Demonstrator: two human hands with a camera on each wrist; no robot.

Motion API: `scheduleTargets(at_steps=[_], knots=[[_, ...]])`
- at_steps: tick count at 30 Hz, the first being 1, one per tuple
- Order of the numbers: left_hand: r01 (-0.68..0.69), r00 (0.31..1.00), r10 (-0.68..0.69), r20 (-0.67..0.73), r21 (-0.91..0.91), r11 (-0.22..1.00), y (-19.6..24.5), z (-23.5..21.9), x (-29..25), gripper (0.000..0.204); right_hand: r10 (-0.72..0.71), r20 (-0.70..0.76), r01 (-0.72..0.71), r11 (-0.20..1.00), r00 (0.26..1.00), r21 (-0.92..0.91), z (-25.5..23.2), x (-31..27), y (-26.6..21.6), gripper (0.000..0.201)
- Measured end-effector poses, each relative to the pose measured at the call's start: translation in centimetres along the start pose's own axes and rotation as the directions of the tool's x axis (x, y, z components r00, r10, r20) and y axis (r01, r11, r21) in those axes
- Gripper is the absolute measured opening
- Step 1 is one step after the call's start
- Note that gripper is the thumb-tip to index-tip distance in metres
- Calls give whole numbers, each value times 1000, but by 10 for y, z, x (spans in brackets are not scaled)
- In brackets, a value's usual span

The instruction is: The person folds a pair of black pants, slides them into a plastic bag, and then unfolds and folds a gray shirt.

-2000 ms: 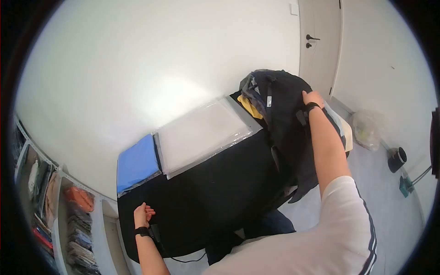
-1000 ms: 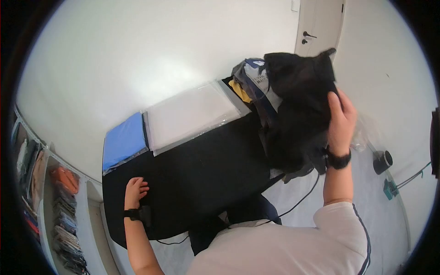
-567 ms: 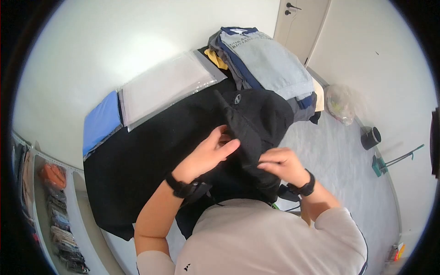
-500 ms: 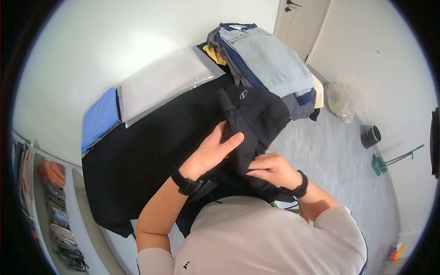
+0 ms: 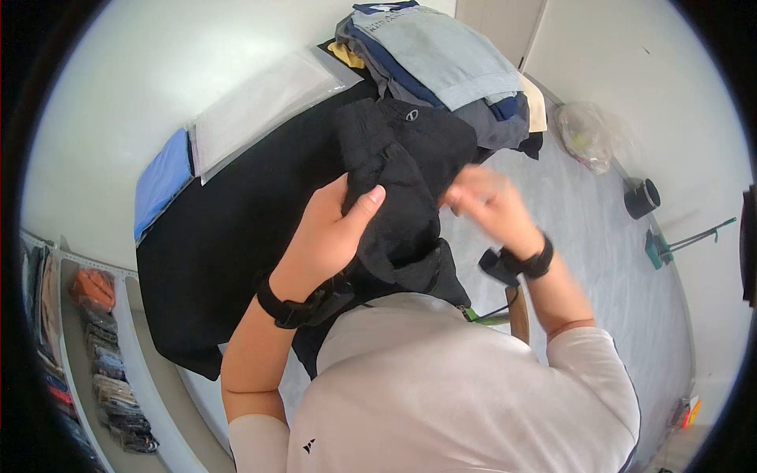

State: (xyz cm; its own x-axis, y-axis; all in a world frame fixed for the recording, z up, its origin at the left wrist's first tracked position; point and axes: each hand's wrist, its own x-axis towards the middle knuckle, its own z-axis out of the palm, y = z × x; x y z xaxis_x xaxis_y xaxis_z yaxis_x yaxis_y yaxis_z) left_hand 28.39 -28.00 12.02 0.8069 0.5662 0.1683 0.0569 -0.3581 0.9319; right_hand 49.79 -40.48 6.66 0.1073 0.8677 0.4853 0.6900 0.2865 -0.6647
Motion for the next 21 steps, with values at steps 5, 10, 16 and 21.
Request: scheduleTargets(at_steps=[5,10,16,21], knots=[[-141,989,139,57,42,989,33,10,-28,27,314,-100,-306,948,944,90,-44,30,57,35],[-491,852,427,304,181,852,35,8,-39,23,387,-116,-386,922,915,27,-12,54,159,43],[-458,759,364,540,46,888,42,7,-41,20,316,-21,-297,911,949,285,38,32,146,33],[-481,734,461,499,-98,871,56,17,-40,15,323,828,-782,589,459,204,77,-31,171,86]])
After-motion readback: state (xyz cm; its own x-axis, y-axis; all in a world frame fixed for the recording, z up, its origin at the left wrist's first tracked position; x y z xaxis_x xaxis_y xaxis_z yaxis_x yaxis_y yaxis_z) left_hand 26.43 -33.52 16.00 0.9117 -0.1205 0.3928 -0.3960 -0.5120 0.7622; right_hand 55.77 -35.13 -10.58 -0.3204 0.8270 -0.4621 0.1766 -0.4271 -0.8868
